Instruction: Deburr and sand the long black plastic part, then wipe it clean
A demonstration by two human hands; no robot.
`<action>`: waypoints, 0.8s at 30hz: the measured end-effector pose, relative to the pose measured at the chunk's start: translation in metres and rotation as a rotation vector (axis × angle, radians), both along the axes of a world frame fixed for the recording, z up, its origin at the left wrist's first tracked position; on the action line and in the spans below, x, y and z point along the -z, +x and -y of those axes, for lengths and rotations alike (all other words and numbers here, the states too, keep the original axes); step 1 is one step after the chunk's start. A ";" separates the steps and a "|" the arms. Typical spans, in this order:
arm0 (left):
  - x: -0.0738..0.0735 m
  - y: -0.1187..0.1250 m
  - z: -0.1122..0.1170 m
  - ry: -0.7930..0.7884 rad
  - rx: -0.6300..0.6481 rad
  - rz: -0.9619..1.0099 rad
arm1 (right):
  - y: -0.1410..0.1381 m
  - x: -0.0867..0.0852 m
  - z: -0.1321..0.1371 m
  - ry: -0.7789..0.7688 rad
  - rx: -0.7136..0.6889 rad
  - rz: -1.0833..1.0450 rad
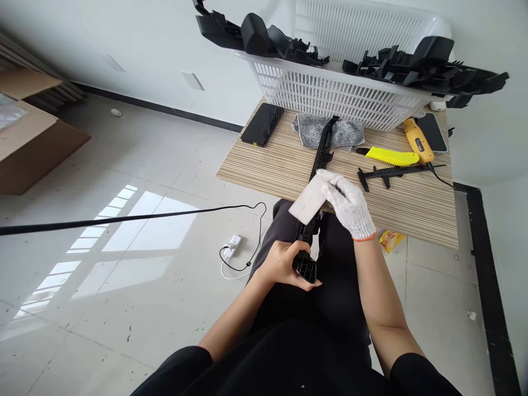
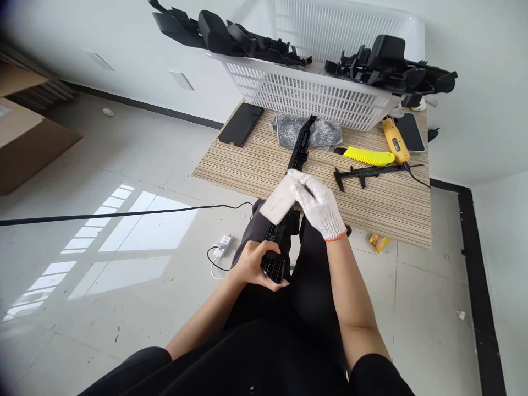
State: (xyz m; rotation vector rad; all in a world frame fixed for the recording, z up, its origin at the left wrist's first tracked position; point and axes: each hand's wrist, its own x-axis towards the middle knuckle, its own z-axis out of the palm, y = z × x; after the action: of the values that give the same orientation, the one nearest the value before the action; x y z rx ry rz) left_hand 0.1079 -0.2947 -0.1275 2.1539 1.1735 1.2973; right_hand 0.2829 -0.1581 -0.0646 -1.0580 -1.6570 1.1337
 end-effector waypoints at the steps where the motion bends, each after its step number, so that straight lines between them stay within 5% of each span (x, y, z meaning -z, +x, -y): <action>1: 0.000 0.000 0.000 0.002 0.001 0.004 | 0.000 0.000 0.000 0.003 0.000 0.005; 4: -0.001 0.001 -0.001 0.009 0.007 0.022 | 0.000 -0.001 0.001 0.010 0.099 -0.013; 9: -0.001 0.001 -0.001 0.024 0.014 0.030 | -0.001 -0.003 0.003 0.018 -0.094 0.051; 13: -0.001 0.000 0.000 0.009 0.011 0.027 | -0.002 -0.003 0.002 0.054 0.067 0.017; 17: -0.001 0.001 0.000 0.018 0.009 0.020 | -0.001 -0.002 0.002 -0.008 -0.103 0.036; 21: 0.000 0.001 0.000 0.018 0.011 0.025 | 0.000 -0.001 0.003 0.008 0.018 -0.023; 24: 0.000 0.001 0.000 0.007 0.010 0.023 | 0.000 -0.002 0.004 -0.012 -0.147 0.047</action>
State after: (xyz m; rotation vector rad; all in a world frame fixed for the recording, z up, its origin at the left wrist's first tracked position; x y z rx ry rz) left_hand 0.1087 -0.2947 -0.1280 2.1414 1.1489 1.3207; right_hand 0.2829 -0.1621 -0.0626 -0.9896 -1.7912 1.2232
